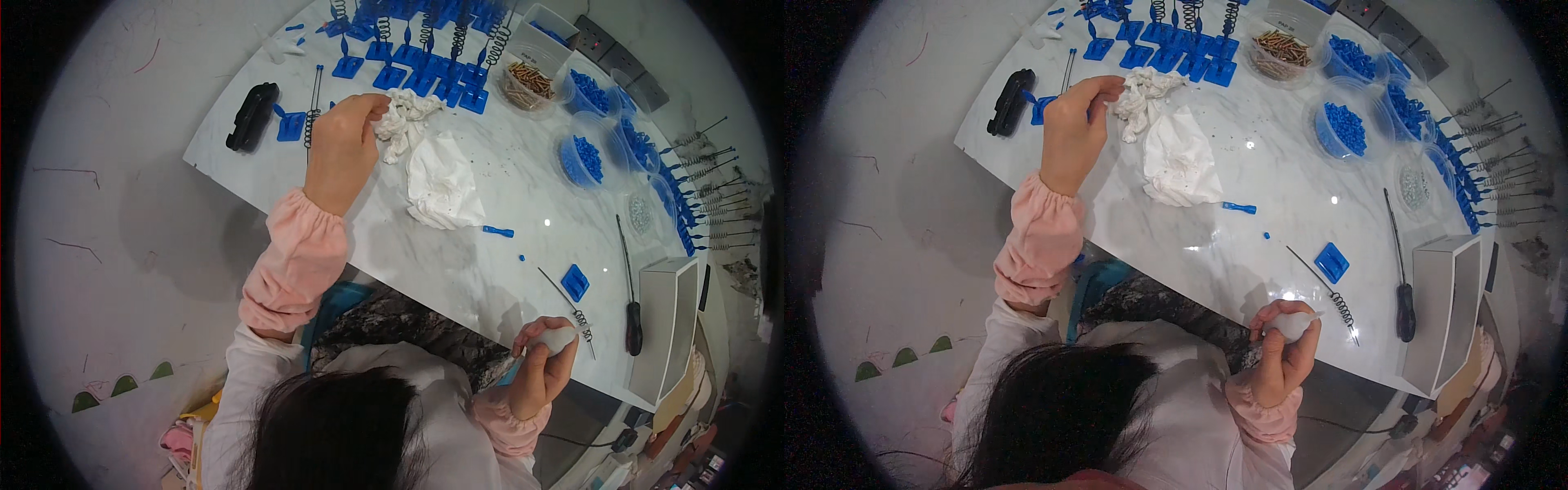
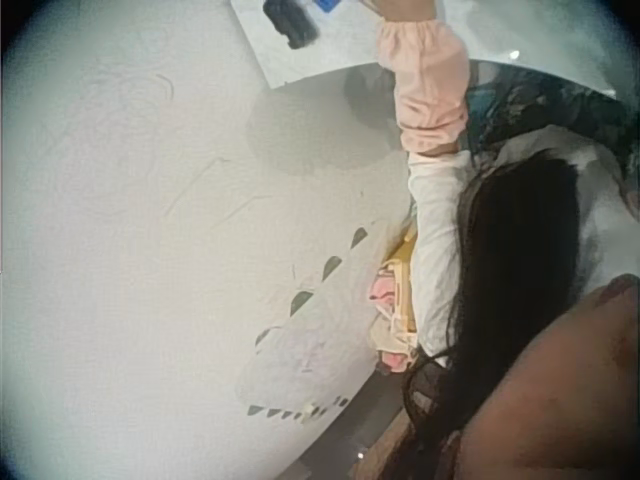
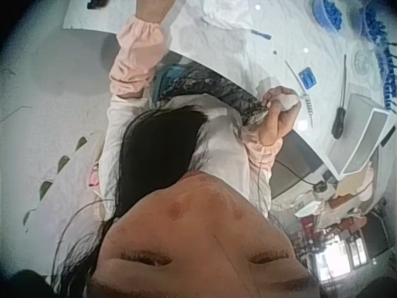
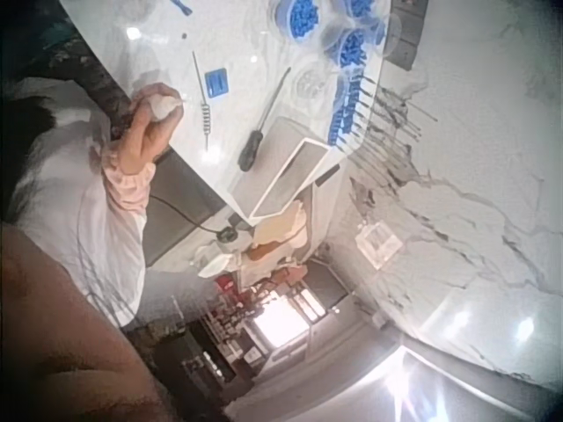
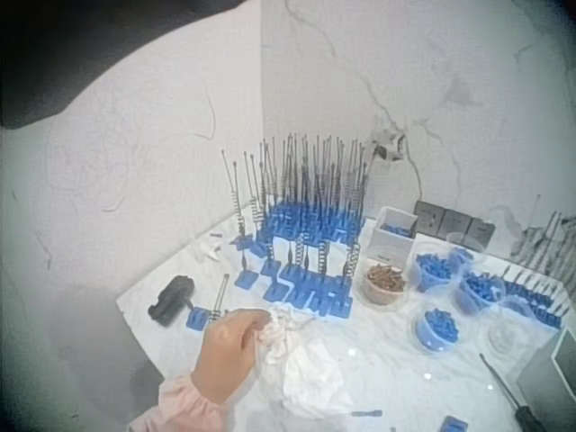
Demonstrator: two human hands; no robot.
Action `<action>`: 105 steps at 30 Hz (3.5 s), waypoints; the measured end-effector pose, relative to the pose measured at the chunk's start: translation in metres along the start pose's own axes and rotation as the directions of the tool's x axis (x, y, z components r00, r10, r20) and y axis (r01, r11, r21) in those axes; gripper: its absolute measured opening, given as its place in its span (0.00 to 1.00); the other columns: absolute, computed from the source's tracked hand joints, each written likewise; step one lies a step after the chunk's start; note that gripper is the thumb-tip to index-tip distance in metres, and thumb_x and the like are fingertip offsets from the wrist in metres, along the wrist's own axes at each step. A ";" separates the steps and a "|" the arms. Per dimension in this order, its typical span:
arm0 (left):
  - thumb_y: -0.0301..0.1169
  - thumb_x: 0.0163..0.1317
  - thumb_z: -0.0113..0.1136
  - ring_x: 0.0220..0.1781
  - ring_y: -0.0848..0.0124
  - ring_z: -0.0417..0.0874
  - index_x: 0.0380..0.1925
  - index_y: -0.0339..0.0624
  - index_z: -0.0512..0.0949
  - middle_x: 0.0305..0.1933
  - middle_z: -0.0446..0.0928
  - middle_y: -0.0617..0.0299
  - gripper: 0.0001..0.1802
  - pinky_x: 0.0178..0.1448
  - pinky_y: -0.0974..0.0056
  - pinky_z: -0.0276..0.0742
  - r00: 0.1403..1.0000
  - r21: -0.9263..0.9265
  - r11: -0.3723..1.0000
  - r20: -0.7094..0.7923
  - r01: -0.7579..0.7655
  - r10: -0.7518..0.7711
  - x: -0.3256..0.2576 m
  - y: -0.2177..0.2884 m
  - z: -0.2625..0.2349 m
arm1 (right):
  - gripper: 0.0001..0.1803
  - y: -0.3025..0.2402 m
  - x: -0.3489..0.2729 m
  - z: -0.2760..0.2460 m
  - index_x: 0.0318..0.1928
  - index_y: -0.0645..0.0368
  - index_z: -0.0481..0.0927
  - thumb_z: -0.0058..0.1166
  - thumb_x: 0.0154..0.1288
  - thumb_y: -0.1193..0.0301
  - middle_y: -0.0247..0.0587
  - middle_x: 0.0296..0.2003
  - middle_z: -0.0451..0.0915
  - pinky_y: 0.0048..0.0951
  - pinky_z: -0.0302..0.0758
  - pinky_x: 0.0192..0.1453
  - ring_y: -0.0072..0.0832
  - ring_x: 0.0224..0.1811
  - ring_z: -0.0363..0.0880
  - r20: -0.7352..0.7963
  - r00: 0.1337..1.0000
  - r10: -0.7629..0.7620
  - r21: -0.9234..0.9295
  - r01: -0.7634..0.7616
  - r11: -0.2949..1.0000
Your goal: The person assembles small white plastic components, springs, and blue caps onto metal rods using glue from a bottle.
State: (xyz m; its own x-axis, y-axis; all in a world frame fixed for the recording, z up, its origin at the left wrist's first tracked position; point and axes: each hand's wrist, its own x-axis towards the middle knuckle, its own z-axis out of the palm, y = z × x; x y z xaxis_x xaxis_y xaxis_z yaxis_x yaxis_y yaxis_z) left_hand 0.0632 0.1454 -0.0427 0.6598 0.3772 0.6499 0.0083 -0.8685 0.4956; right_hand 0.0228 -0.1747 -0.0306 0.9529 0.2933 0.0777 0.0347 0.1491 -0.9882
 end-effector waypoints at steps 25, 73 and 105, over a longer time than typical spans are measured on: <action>0.29 0.58 0.59 0.30 0.72 0.79 0.38 0.34 0.77 0.34 0.80 0.58 0.11 0.33 0.70 0.72 0.897 -0.632 0.643 0.231 0.433 -0.377 -0.016 0.050 -0.027 | 0.12 0.002 -0.003 0.001 0.46 0.67 0.65 0.43 0.62 0.77 0.44 0.34 0.71 0.21 0.65 0.33 0.24 0.29 0.66 -0.051 0.998 0.045 0.050 -0.043 0.998; 0.19 0.50 0.64 0.29 0.79 0.77 0.30 0.34 0.79 0.29 0.79 0.63 0.06 0.33 0.77 0.70 0.954 -0.317 0.913 -0.070 0.256 -0.292 -0.017 0.060 -0.020 | 0.15 -0.001 -0.007 -0.001 0.47 0.68 0.65 0.43 0.59 0.78 0.44 0.35 0.72 0.23 0.67 0.34 0.25 0.31 0.69 -0.144 0.988 0.058 0.074 -0.047 0.996; 0.16 0.60 0.45 0.41 0.71 0.82 0.45 0.38 0.78 0.42 0.81 0.57 0.16 0.43 0.71 0.78 0.972 -0.172 0.960 -0.046 0.222 -0.233 -0.007 0.019 0.006 | 0.16 0.004 0.003 -0.048 0.52 0.66 0.64 0.44 0.64 0.77 0.43 0.41 0.71 0.21 0.68 0.38 0.23 0.37 0.70 -0.092 0.996 -0.015 0.079 0.022 0.997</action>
State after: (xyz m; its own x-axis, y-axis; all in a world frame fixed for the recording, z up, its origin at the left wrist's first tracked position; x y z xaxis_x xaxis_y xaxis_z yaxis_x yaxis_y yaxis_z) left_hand 0.0632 0.1245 -0.0407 0.6047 0.5831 0.5424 0.0249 -0.6946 0.7189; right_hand 0.0405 -0.2184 -0.0406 0.9758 0.2033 0.0798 0.0318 0.2294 -0.9728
